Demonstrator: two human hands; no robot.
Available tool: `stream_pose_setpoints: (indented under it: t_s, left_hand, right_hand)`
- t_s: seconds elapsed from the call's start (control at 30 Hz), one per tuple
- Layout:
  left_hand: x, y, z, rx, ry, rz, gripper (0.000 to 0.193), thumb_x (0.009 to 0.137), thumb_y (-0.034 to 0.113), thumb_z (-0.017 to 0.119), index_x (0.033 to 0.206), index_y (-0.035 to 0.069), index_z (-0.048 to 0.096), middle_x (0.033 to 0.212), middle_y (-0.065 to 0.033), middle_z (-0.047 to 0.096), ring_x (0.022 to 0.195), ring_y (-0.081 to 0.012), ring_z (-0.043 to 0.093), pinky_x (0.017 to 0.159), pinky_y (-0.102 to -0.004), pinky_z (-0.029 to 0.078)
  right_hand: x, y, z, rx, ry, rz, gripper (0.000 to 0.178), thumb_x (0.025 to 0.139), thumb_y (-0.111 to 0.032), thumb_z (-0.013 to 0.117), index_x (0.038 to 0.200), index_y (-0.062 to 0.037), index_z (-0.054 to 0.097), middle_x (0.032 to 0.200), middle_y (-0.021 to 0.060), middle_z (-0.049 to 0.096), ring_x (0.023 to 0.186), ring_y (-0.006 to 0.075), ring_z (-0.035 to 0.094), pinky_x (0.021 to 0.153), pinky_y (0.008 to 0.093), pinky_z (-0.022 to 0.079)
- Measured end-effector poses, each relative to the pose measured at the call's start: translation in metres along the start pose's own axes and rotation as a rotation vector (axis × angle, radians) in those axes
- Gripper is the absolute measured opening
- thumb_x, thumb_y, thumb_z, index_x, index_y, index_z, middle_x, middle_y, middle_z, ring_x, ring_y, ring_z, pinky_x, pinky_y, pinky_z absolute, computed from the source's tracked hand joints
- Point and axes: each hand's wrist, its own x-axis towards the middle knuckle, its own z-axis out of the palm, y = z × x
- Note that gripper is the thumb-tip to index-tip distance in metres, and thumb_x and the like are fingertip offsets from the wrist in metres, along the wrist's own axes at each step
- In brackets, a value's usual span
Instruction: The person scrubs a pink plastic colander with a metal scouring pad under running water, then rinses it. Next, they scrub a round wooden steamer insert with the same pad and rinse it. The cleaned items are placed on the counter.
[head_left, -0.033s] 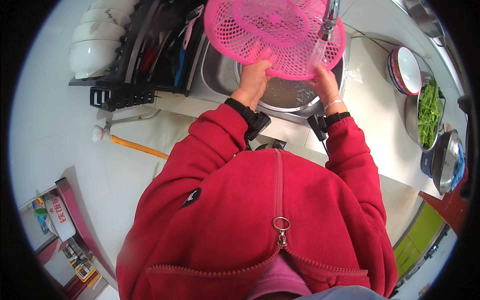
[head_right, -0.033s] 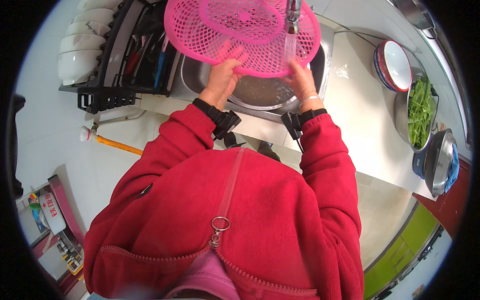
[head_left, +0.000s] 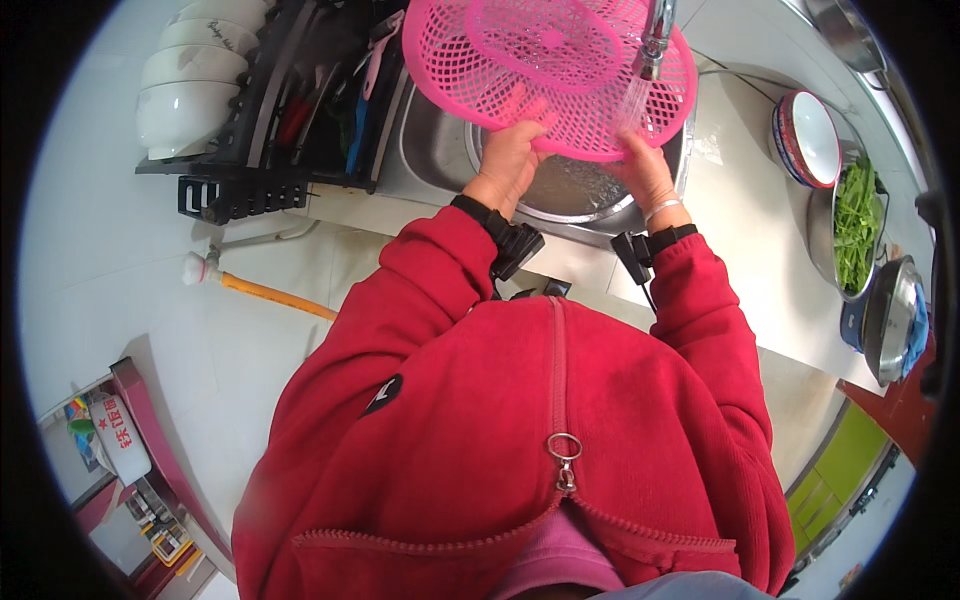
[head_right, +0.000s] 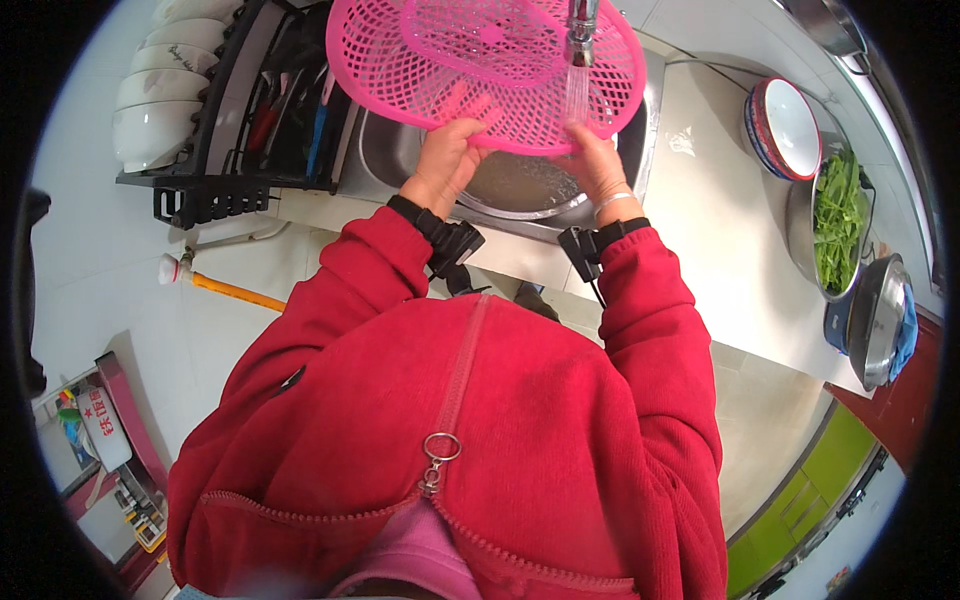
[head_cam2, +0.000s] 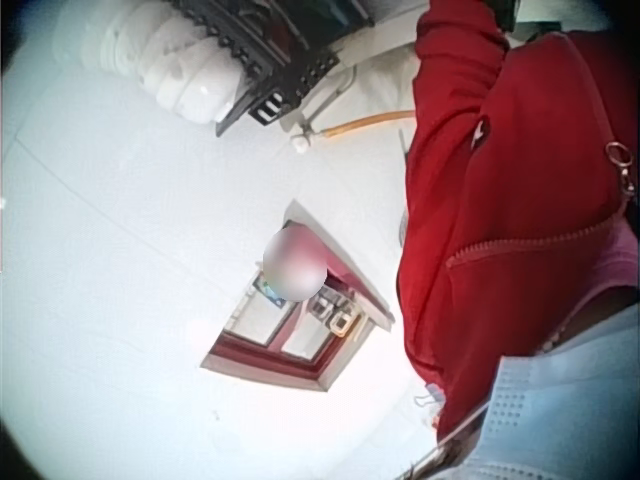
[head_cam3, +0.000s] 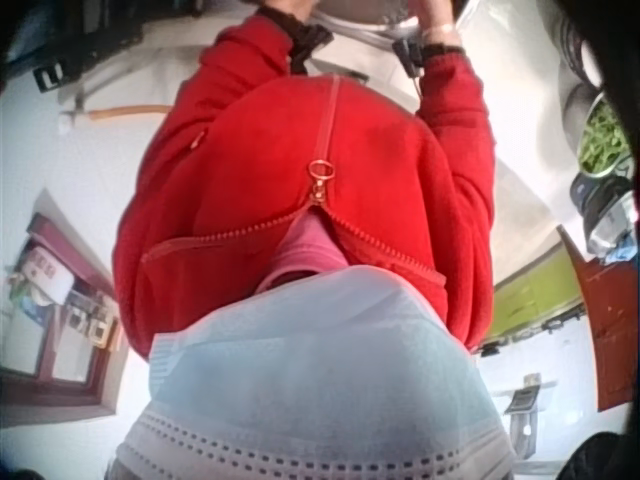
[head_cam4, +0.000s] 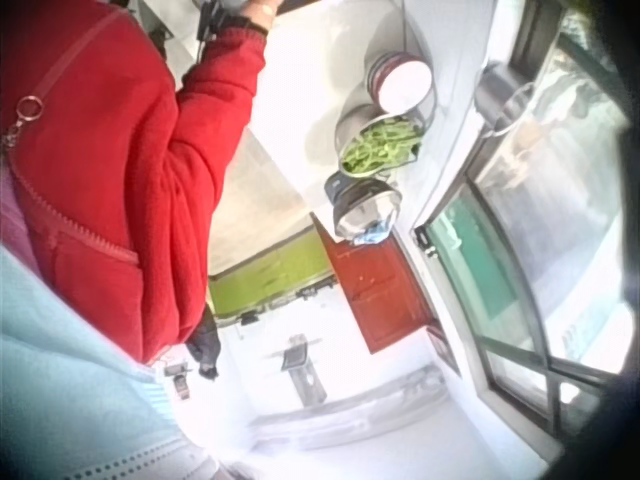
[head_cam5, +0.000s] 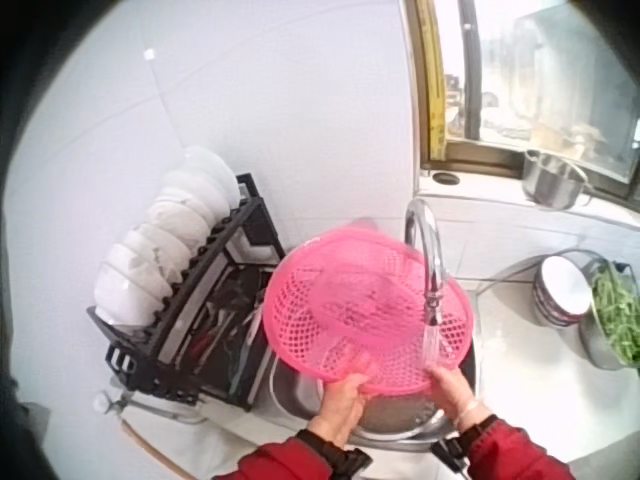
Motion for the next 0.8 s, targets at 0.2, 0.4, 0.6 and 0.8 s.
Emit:
stream_pose_setpoints:
  t_s: [0.2,0.4,0.6,0.8]
  left_hand:
    - [0.037,-0.041,-0.018,-0.076,0.063,-0.216,0.028,0.083,0.0,0.057,0.11,0.003,0.052,0.102,-0.0108,0.061,0.088,-0.0254,0.063,0.073,-0.0382,0.055]
    - [0.062,-0.108,0.012,-0.034,0.333,-0.026,0.021,0.081,0.005,0.063,0.101,0.006,0.056,0.092,-0.0075,0.062,0.074,-0.021,0.063,0.063,-0.0358,0.055]
    - [0.039,-0.094,0.043,0.826,-0.086,-0.388,0.033,0.083,0.036,0.061,0.076,0.004,0.058,0.064,-0.0057,0.058,0.047,-0.0147,0.054,0.038,-0.0291,0.041]
    - [0.047,-0.076,0.051,0.873,-0.339,-0.239,0.031,0.081,0.034,0.063,0.069,0.006,0.057,0.057,-0.0041,0.055,0.044,-0.0137,0.05,0.042,-0.0262,0.04]
  right_hand:
    - [-0.036,-0.023,0.005,0.162,-0.109,-0.017,0.051,0.085,-0.003,0.047,0.134,-0.0051,0.033,0.124,0.0131,0.049,0.105,0.0295,0.055,0.083,0.0423,0.05]
    - [-0.051,-0.016,0.024,0.084,0.109,-0.213,0.055,0.083,-0.002,0.054,0.134,-0.0062,0.035,0.12,0.0085,0.051,0.099,0.0197,0.054,0.078,0.0317,0.048]
    - [-0.038,-0.011,0.012,-0.01,0.232,-0.364,0.036,0.083,-0.001,0.053,0.119,-0.0014,0.047,0.11,0.0078,0.056,0.096,0.0182,0.054,0.081,0.0293,0.045]
    - [-0.04,-0.021,-0.006,0.066,0.152,-0.262,0.037,0.085,-0.002,0.051,0.122,-0.0033,0.045,0.109,0.0078,0.055,0.093,0.0188,0.055,0.079,0.0329,0.049]
